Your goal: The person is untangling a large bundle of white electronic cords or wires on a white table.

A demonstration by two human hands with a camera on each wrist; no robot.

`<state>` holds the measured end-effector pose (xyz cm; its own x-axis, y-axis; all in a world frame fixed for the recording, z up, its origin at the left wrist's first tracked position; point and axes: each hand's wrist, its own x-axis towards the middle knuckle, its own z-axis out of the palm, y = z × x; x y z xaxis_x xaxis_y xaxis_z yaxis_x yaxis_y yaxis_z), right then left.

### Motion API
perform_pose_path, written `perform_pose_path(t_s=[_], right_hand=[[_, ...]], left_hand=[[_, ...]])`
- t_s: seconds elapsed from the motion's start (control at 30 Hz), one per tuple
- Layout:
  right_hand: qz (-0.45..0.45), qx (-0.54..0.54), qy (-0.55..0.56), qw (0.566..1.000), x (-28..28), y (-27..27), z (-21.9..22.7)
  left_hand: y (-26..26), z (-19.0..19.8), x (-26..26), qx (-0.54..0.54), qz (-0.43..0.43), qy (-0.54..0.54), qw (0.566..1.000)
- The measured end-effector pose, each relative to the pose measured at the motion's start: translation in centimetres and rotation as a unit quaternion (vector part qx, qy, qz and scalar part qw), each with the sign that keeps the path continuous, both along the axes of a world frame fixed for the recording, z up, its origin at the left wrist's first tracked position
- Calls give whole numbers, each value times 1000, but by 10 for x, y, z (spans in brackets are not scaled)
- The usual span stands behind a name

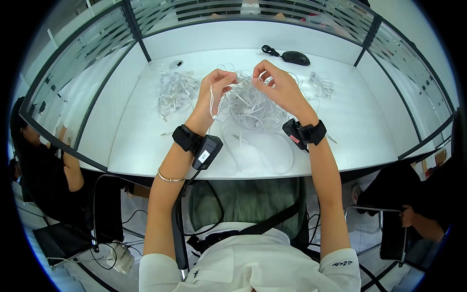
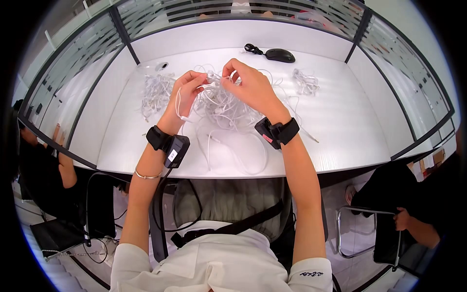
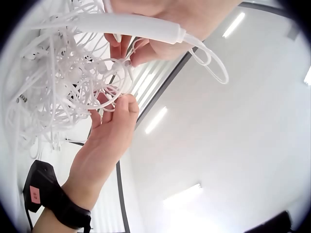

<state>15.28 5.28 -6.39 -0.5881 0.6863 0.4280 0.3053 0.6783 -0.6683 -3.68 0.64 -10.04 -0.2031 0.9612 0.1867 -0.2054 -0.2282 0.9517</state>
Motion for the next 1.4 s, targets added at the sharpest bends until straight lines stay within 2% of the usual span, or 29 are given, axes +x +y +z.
perform_pose_path(t_s=[0.13,0.33,0.6,0.73,0.87,0.97,1.07,1.17,1.2,1.23,1.3,1.4], right_hand=[[-3,8,6,1000,-3,-6,0],[-22,26,39,999,-4,3,-1],[13,-6,61,998,-4,10,-5],[33,-23,141,989,-3,14,-3],[115,-110,206,965,3,12,3],[178,-158,131,962,10,7,12],[176,-97,49,978,10,9,11],[195,-109,178,958,2,9,7],[176,-98,175,964,1,12,5],[142,-93,167,971,0,12,2],[94,-8,94,991,-4,9,2],[82,46,51,994,-11,0,-4]], left_hand=[[3,-3,-2,13,-15,-19,1000],[1,0,-1,-6,-85,-61,994],[-1,4,-3,-17,-57,-83,995],[1,-1,-7,-14,-16,-63,998],[-2,9,-4,-8,11,-48,999],[-7,16,-5,46,16,-8,999],[-11,22,0,76,21,28,996],[-12,26,1,84,-8,44,995],[-13,28,4,86,-4,48,995],[-14,29,4,84,-13,46,995],[-15,30,5,95,-24,44,994],[-15,33,3,105,-48,35,993]])
